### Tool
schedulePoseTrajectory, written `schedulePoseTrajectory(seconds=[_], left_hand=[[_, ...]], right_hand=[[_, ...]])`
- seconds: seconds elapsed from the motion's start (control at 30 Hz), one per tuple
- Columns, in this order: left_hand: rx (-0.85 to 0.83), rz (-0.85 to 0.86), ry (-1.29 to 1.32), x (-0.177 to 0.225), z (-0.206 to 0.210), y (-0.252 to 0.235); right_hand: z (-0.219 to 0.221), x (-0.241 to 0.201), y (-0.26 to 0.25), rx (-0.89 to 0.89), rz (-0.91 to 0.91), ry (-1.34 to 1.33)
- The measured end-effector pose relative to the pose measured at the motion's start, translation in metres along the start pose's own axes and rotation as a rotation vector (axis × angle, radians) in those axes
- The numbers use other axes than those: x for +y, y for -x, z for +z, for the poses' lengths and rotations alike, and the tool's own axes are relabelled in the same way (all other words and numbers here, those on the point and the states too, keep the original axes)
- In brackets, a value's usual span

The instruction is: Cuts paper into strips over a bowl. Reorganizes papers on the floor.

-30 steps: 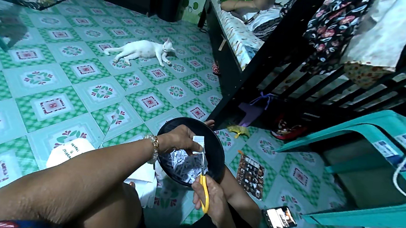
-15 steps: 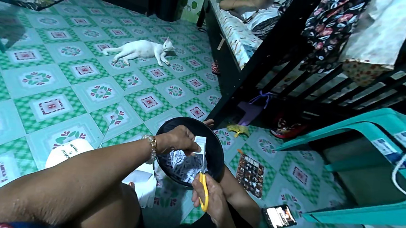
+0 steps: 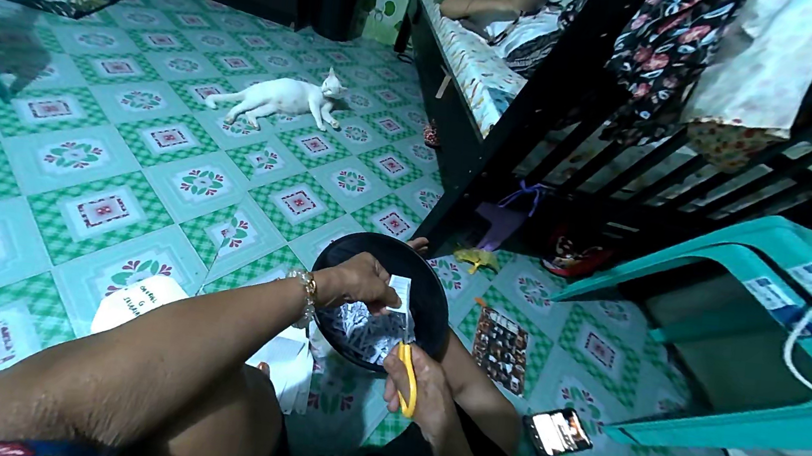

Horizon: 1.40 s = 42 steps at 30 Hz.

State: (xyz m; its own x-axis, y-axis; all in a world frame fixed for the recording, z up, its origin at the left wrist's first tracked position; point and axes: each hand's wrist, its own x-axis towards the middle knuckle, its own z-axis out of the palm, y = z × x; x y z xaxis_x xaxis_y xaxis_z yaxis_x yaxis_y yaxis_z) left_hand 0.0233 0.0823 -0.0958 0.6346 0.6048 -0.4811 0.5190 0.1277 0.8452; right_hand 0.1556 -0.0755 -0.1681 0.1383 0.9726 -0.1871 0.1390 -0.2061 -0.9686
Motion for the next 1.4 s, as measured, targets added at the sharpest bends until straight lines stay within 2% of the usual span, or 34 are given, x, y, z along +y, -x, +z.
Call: schedulePoseTrajectory(seconds=[0.13, 0.4, 0.6, 0.7, 0.87, 1.13, 1.4], left_hand=[[-0.045, -0.028, 0.015, 0.003, 0.003, 0.001], [-0.047, -0.055, 0.038, 0.0, 0.003, 0.0], [-0.019, -0.034, 0.041, 0.0, 0.001, -0.001], [0.038, 0.017, 0.046, -0.004, -0.005, -0.002], [0.077, 0.07, 0.057, -0.006, -0.007, -0.004], [0.013, 0.054, 0.033, 0.0, 0.0, -0.002], [0.021, 0.055, 0.044, 0.001, 0.001, -0.001]], right_hand=[[-0.001, -0.003, -0.004, -0.034, 0.027, -0.005], [0.0, 0.0, -0.003, 0.027, -0.003, -0.033], [-0.003, 0.003, -0.002, -0.008, 0.033, -0.161], [-0.007, 0.005, 0.005, -0.08, 0.084, -0.079], [-0.008, 0.006, 0.009, -0.121, 0.039, 0.013], [-0.005, -0.007, 0.001, -0.067, 0.028, 0.02], [-0.003, -0.004, 0.002, -0.062, 0.025, 0.009]])
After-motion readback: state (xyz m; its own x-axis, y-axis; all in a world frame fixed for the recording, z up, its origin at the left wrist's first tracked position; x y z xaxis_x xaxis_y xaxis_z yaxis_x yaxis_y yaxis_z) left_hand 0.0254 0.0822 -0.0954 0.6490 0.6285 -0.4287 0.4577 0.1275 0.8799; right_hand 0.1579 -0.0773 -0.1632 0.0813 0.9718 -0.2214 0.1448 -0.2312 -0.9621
